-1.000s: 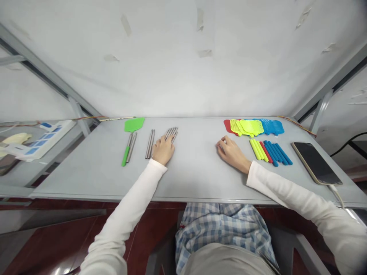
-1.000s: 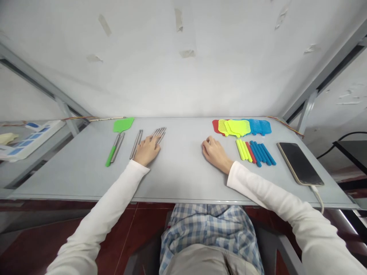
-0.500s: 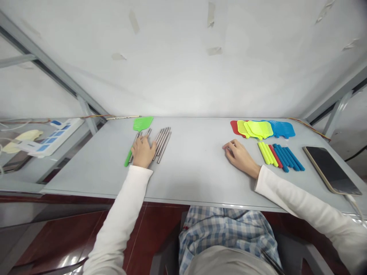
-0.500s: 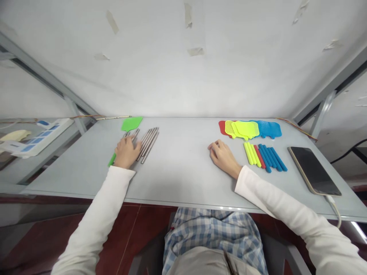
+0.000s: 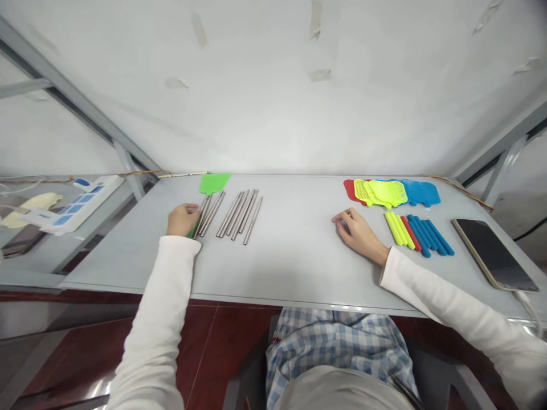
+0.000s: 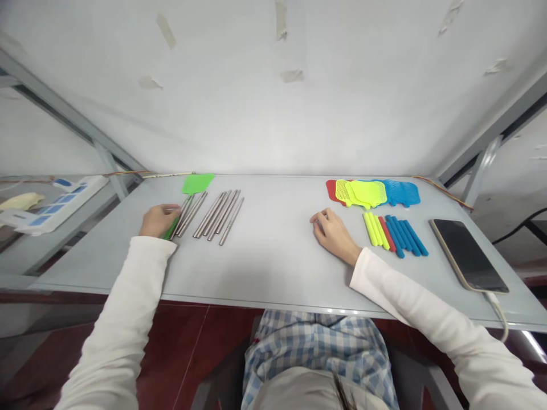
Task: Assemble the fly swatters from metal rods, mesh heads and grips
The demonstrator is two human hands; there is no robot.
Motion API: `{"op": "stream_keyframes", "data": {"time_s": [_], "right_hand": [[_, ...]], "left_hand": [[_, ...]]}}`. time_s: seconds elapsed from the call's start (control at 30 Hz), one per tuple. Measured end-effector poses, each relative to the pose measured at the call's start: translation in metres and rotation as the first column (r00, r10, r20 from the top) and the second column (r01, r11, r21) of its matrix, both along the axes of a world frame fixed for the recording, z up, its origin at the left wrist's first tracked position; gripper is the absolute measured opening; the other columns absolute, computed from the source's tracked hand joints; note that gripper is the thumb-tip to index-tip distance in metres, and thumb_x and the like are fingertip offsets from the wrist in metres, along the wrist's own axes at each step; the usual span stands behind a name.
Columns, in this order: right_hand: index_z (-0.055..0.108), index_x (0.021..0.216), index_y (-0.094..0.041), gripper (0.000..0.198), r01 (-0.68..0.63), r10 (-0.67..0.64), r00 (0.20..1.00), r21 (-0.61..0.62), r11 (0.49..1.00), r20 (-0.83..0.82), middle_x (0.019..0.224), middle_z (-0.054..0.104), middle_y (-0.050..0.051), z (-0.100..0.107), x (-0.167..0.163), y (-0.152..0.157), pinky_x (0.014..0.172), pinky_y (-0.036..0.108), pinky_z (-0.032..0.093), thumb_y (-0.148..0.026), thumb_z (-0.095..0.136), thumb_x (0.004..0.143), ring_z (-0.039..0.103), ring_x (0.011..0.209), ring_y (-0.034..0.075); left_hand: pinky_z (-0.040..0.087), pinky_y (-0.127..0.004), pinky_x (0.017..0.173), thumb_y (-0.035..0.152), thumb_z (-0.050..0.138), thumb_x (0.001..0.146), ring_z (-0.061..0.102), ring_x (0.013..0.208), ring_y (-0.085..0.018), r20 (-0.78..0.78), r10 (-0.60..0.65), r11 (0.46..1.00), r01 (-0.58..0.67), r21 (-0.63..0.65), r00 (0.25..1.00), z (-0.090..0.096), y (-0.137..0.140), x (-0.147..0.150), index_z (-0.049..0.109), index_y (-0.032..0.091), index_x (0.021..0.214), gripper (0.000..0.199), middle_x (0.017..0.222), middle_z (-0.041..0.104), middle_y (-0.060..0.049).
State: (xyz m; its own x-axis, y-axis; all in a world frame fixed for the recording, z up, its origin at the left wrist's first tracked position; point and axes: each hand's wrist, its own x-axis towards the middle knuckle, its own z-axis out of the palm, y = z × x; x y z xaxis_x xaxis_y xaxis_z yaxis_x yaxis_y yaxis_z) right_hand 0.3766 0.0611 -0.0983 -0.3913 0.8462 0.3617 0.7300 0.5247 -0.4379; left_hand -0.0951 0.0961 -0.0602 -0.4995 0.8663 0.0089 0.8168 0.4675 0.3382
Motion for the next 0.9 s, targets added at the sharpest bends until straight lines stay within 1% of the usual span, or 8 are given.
{"op": "stream_keyframes", "data": {"time_s": [0.1,0.23,0.4,0.6,0.7,0.8,0.83,0.9], "right_hand": [[0.061,0.105,-0.017,0.024,0.001,-0.001,1.000,-0.001,1.000,-0.007,0.100,0.054,0.011,-0.001,0.001,0.001,0.085,0.039,0.047,-0.022,0.041,0.093,0.057,0.086,0.022],[0.061,0.106,-0.017,0.025,-0.002,0.002,1.000,-0.002,1.000,-0.005,0.100,0.053,0.011,-0.002,0.001,0.001,0.085,0.039,0.048,-0.022,0.041,0.093,0.057,0.086,0.022],[0.062,0.106,-0.018,0.024,-0.013,0.013,1.000,0.001,1.000,-0.008,0.100,0.054,0.011,-0.002,0.002,0.002,0.085,0.039,0.048,-0.021,0.042,0.093,0.057,0.087,0.022],[0.062,0.107,-0.017,0.025,-0.020,0.020,1.000,-0.007,1.000,-0.011,0.100,0.054,0.011,-0.002,0.002,0.003,0.086,0.040,0.047,-0.023,0.041,0.093,0.057,0.087,0.023],[0.062,0.105,-0.017,0.025,-0.039,0.038,0.998,-0.037,0.999,-0.041,0.100,0.054,0.012,0.002,0.001,0.001,0.087,0.041,0.047,-0.024,0.041,0.094,0.057,0.088,0.023],[0.062,0.106,-0.019,0.024,-0.122,0.110,0.985,-0.082,0.989,-0.136,0.103,0.056,0.011,0.009,-0.001,-0.005,0.090,0.042,0.046,-0.030,0.043,0.096,0.056,0.092,0.022],[0.060,0.111,-0.020,0.026,-0.157,0.132,0.971,-0.109,0.982,-0.201,0.107,0.057,0.011,0.012,-0.003,-0.008,0.090,0.042,0.046,-0.033,0.045,0.095,0.057,0.093,0.021],[0.053,0.125,-0.022,0.037,-0.228,0.140,0.909,-0.186,0.956,-0.392,0.119,0.057,0.012,0.022,-0.006,-0.011,0.090,0.040,0.048,-0.043,0.051,0.093,0.058,0.097,0.020]], "left_hand": [[0.047,-0.040,0.094,0.027,0.055,0.081,0.066,0.105,-0.032,0.017,-0.004,1.000,0.004,0.005,1.000,-0.001,0.003,-0.002,0.068,0.009,0.102,0.030,0.094,0.072,-0.016],[0.046,-0.040,0.095,0.031,0.054,0.083,0.065,0.106,-0.032,-0.003,-0.009,1.000,0.009,0.018,1.000,-0.004,0.002,0.002,0.066,0.008,0.103,0.034,0.098,0.071,-0.018],[0.045,-0.039,0.095,0.026,0.054,0.080,0.064,0.106,-0.033,-0.002,0.015,0.999,-0.014,0.044,1.000,-0.005,0.001,0.006,0.067,0.010,0.087,0.021,0.096,0.071,-0.018],[0.046,-0.039,0.098,0.021,0.052,0.083,0.064,0.108,-0.030,-0.001,0.038,0.977,-0.036,0.208,0.999,0.001,-0.005,0.018,0.063,0.003,0.108,0.033,0.103,0.069,-0.019],[0.044,-0.039,0.102,0.023,0.049,0.087,0.064,0.106,-0.027,-0.010,-0.071,0.929,0.070,0.362,0.997,0.018,-0.014,0.043,0.060,0.006,0.121,0.040,0.110,0.066,-0.017],[0.052,-0.034,0.088,0.031,0.051,0.087,0.067,0.079,-0.016,0.152,-0.277,0.851,0.168,0.498,0.949,0.039,-0.028,0.093,0.063,0.016,0.119,0.037,0.119,0.060,-0.010],[0.053,-0.032,0.082,0.035,0.052,0.088,0.066,0.075,-0.013,0.246,-0.376,0.829,0.206,0.520,0.893,0.044,-0.033,0.116,0.062,0.018,0.119,0.037,0.120,0.060,-0.009],[0.053,-0.028,0.075,0.039,0.055,0.087,0.065,0.073,-0.012,0.440,-0.554,0.800,0.304,0.517,0.707,0.050,-0.044,0.165,0.061,0.019,0.117,0.037,0.109,0.063,-0.006]]}}
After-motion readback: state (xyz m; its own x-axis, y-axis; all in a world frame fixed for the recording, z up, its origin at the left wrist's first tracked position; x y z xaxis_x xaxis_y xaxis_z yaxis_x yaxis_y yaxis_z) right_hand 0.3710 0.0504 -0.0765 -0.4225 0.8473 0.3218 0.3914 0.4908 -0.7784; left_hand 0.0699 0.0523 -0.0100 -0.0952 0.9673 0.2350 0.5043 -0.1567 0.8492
